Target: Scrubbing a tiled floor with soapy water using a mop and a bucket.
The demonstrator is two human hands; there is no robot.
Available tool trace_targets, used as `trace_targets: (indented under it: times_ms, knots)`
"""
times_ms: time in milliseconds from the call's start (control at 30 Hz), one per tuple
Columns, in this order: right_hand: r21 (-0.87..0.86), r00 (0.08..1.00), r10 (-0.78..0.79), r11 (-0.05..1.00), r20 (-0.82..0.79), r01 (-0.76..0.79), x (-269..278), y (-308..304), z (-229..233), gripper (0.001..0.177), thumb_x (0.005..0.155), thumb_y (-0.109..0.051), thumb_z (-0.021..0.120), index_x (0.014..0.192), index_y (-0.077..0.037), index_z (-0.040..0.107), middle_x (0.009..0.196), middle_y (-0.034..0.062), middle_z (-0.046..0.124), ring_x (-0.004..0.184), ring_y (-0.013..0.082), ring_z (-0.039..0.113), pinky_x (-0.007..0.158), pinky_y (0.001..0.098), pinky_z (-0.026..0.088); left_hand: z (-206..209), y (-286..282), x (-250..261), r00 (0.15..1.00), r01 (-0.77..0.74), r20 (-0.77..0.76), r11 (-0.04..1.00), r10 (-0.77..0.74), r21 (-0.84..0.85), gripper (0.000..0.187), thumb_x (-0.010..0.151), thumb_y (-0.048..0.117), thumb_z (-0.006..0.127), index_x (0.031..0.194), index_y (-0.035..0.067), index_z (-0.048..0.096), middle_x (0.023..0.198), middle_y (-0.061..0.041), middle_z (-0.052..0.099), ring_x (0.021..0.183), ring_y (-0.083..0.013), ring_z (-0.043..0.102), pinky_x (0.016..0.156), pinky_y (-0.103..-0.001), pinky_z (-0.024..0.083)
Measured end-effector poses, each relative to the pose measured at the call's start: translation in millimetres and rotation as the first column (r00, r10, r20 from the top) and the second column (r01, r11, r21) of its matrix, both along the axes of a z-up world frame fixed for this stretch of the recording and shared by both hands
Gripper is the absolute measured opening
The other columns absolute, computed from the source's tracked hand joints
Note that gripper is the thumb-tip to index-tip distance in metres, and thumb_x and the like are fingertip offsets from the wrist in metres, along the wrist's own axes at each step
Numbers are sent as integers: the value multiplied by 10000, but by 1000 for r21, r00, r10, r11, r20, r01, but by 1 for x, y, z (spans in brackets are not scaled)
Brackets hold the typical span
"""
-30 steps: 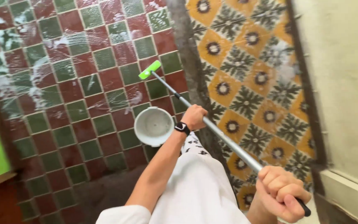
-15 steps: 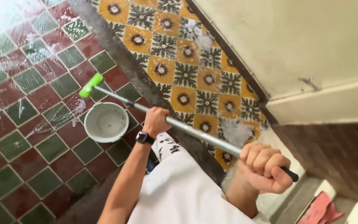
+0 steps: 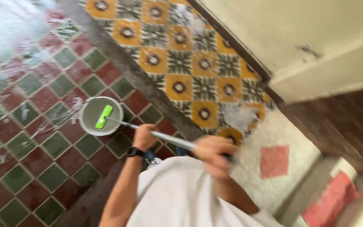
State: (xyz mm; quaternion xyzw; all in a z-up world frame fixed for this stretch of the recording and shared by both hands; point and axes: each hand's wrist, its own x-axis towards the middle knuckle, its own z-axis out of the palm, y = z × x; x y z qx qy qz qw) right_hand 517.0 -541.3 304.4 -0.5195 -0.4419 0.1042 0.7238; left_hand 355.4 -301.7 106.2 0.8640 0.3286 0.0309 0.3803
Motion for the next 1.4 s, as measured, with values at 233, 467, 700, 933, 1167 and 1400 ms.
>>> trace_targets:
  times_ms: [233, 467, 700, 933, 1167, 1400]
  knots:
    - [233, 929, 329, 929, -169, -287, -40, 61, -2, 338, 878, -103, 677, 550, -128, 600, 520, 16, 569, 451, 202, 528, 474, 338, 490, -102, 15, -38, 957, -275, -101, 961, 270, -36, 241, 885, 403, 885, 857, 228, 721, 886, -65, 764, 926, -370, 764, 855, -515, 607]
    - [226, 860, 499, 855, -109, -467, -41, 68, -5, 360, 882, -62, 640, 544, -152, 554, 494, -31, 493, 420, 161, 436, 434, 291, 429, -139, 11, -52, 906, -423, -45, 905, 421, -39, 343, 902, 495, 912, 827, 251, 683, 912, -26, 749, 914, -326, 762, 856, -462, 615]
    - [216, 935, 355, 915, -26, -341, 22, 31, 118, 382, 929, -256, 753, 601, -152, 586, 547, 8, 583, 459, 199, 554, 561, 280, 514, 8, -6, 8, 942, -282, 204, 959, 268, 42, 326, 868, 218, 845, 627, 192, 627, 649, -67, 679, 671, -369, 714, 680, -466, 573]
    - [341, 963, 186, 933, -193, -112, 24, 76, 206, 340, 834, -242, 597, 581, -164, 383, 446, -58, 367, 321, 109, 345, 407, 312, 394, 92, 83, 67, 863, -5, 496, 979, -98, 202, 253, 763, 51, 658, 570, 210, 621, 553, 63, 602, 523, -116, 580, 593, -318, 531]
    - [334, 996, 33, 943, -79, -5, 28, 165, 203, 334, 890, -284, 556, 631, -186, 368, 448, -41, 402, 343, 107, 382, 510, 286, 500, 121, 205, 107, 899, 66, 405, 964, -170, 258, 234, 718, 5, 655, 652, 207, 752, 601, 74, 715, 562, -82, 685, 718, -310, 639]
    - [280, 985, 108, 958, -132, -68, 29, 213, 150, 190, 801, -196, 457, 648, -183, 345, 476, -54, 296, 392, 93, 215, 433, 295, 261, 40, 210, 101, 965, 157, 200, 986, -166, 61, 240, 766, 26, 767, 758, 251, 849, 665, 111, 793, 639, -48, 756, 868, -306, 652]
